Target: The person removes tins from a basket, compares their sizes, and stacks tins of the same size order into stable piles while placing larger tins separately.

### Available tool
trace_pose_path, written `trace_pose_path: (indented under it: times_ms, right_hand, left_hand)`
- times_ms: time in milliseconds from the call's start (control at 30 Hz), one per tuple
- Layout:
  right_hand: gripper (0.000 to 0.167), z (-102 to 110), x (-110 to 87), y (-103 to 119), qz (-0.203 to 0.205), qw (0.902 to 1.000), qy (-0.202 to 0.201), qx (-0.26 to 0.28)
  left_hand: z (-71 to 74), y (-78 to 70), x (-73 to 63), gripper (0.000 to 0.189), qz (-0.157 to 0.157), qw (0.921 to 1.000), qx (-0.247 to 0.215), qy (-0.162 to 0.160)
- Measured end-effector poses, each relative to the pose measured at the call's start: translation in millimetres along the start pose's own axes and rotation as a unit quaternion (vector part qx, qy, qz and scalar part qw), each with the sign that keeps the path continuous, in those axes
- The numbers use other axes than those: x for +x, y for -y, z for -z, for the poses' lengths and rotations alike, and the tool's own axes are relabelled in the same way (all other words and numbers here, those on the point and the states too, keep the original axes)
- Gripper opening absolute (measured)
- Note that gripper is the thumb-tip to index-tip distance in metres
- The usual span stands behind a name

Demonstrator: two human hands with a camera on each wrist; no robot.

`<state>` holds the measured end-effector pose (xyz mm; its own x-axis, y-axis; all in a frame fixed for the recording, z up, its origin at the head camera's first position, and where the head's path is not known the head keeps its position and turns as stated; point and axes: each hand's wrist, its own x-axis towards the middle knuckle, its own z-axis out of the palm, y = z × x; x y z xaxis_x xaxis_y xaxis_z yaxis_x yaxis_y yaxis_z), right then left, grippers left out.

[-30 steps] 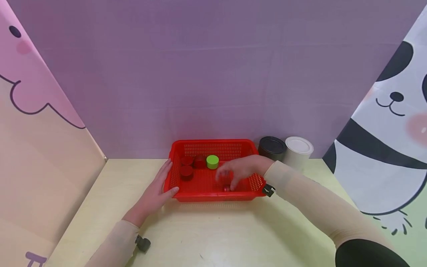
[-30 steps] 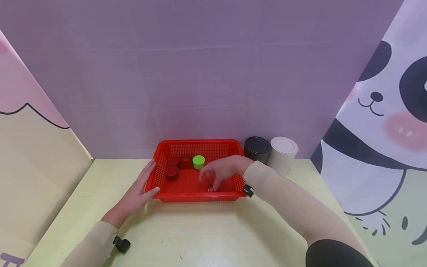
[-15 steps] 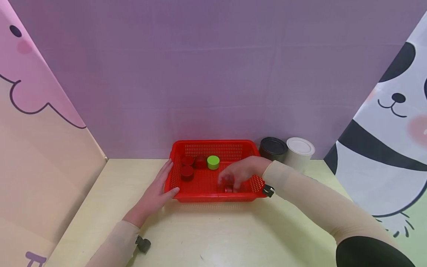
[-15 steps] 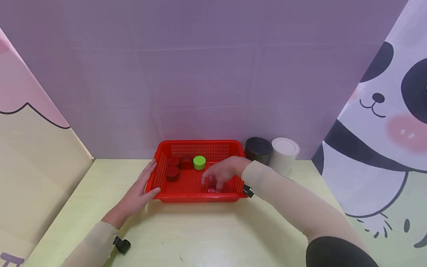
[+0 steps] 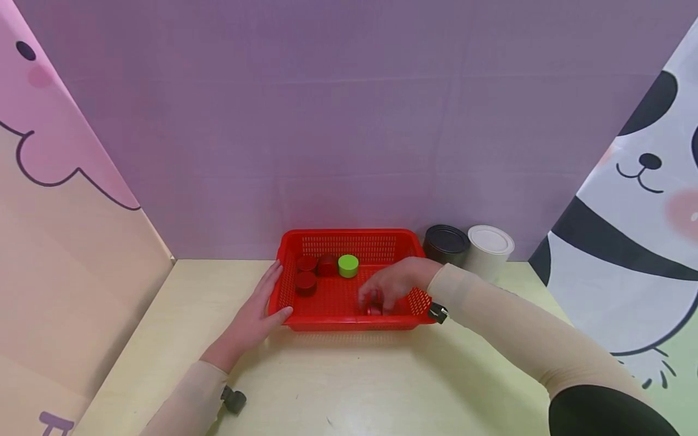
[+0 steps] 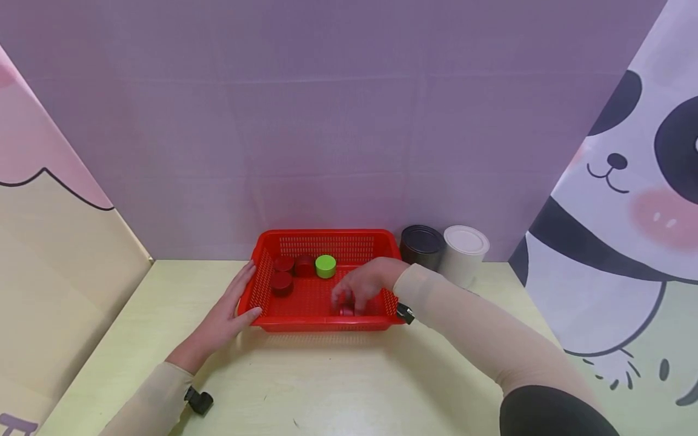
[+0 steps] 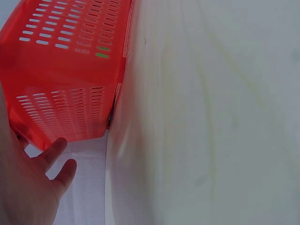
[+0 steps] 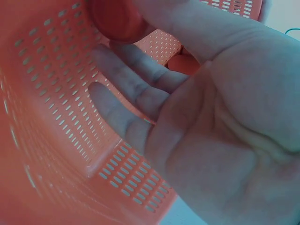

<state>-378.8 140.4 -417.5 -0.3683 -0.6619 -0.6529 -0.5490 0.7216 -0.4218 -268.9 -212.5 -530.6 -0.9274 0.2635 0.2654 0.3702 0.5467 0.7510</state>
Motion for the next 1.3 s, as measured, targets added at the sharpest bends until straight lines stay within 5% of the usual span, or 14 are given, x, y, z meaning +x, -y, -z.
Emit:
trace_pose_path:
  times_ms: [1300]
  right_hand:
    - [0.042, 2, -13.7, -5, -0.023, 0.998, -0.059, 0.007]
  left_hand:
    - [2.4, -0.9, 0.5, 0.106, 0.005, 1.0, -0.006, 0.003]
